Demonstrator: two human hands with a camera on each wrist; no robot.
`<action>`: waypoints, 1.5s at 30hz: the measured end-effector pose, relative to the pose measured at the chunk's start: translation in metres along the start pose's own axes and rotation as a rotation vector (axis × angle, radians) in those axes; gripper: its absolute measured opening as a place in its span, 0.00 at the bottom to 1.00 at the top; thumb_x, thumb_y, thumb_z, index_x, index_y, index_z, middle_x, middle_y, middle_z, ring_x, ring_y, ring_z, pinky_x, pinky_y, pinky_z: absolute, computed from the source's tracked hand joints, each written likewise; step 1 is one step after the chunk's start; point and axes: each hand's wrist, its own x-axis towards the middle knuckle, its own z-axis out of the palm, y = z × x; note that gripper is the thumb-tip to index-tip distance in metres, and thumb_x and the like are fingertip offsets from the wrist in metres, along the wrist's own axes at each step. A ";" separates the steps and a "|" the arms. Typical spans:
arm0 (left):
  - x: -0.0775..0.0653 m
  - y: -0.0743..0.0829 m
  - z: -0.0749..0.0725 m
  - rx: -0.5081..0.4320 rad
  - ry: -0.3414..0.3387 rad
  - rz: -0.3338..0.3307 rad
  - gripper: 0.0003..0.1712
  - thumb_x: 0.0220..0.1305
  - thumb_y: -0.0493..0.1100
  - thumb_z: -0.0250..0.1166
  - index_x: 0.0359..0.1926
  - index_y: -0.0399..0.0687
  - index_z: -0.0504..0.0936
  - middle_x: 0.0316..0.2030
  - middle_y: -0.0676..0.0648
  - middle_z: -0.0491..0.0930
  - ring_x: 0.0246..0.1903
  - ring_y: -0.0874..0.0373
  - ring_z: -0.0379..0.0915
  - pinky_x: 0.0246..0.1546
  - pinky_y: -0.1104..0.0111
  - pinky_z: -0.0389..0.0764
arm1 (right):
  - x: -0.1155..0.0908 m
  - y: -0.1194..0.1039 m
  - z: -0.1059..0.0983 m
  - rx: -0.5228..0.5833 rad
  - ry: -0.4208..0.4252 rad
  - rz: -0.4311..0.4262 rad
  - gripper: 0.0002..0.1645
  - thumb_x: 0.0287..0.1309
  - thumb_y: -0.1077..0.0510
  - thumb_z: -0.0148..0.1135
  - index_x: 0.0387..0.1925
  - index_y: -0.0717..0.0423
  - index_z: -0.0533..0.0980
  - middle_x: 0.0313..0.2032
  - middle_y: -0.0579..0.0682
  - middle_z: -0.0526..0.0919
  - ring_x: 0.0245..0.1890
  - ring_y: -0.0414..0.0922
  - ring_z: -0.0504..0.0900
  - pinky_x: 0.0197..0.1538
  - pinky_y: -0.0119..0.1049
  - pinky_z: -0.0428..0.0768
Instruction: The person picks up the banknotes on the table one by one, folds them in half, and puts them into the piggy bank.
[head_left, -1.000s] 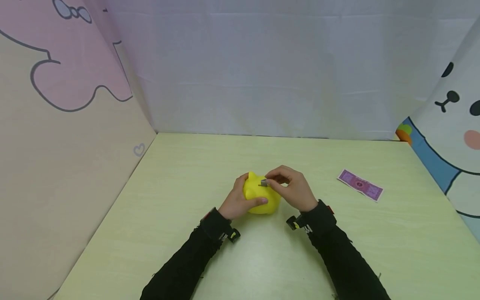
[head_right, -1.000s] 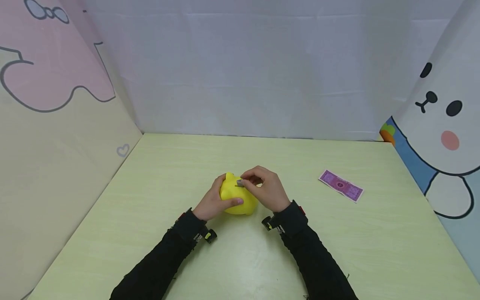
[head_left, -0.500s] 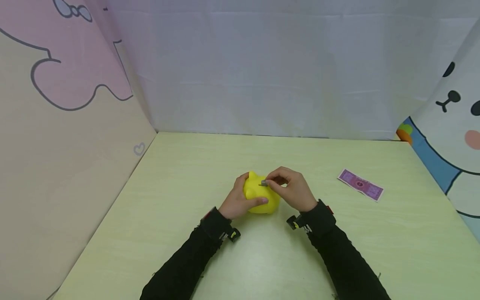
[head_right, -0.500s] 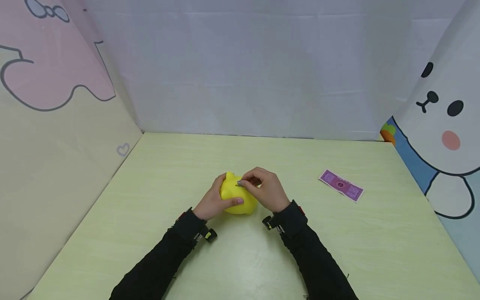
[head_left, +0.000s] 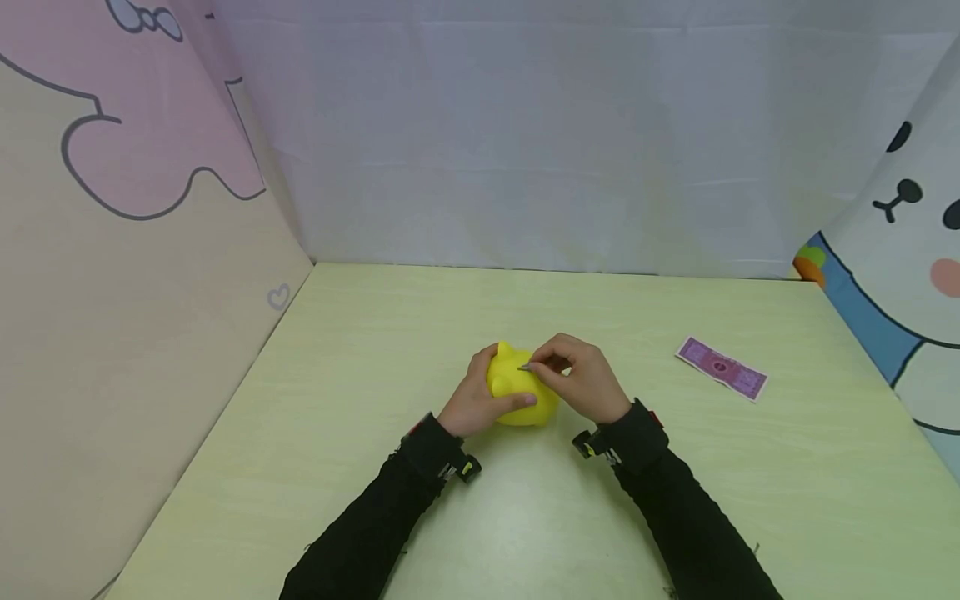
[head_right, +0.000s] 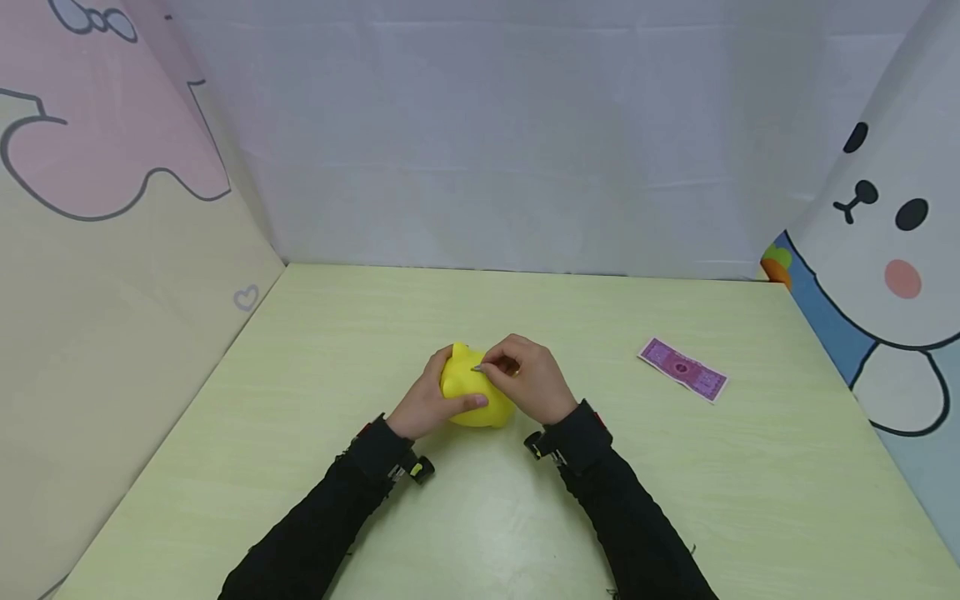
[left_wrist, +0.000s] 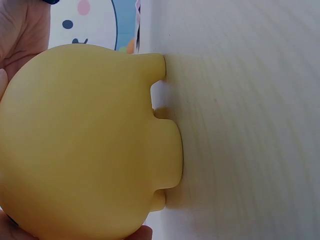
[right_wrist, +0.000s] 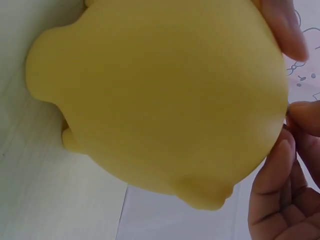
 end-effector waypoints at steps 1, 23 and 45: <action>0.000 0.000 0.000 -0.002 0.000 0.000 0.58 0.56 0.55 0.73 0.76 0.49 0.45 0.64 0.42 0.59 0.47 0.51 0.68 0.45 0.66 0.74 | 0.000 0.000 0.000 -0.004 0.002 -0.005 0.03 0.57 0.63 0.69 0.35 0.56 0.83 0.32 0.48 0.81 0.29 0.38 0.76 0.36 0.29 0.79; -0.001 0.002 0.000 -0.006 0.003 0.001 0.56 0.57 0.54 0.73 0.75 0.49 0.46 0.63 0.43 0.59 0.47 0.51 0.68 0.45 0.67 0.74 | -0.001 0.001 0.001 -0.040 -0.015 0.000 0.03 0.56 0.65 0.68 0.32 0.56 0.84 0.31 0.48 0.78 0.29 0.38 0.74 0.35 0.29 0.77; 0.000 0.001 0.001 -0.001 0.009 -0.009 0.56 0.56 0.54 0.73 0.75 0.50 0.47 0.62 0.43 0.60 0.47 0.51 0.68 0.45 0.67 0.75 | 0.000 -0.002 0.000 -0.050 -0.062 0.028 0.03 0.58 0.66 0.66 0.33 0.59 0.84 0.33 0.49 0.77 0.30 0.40 0.72 0.36 0.29 0.76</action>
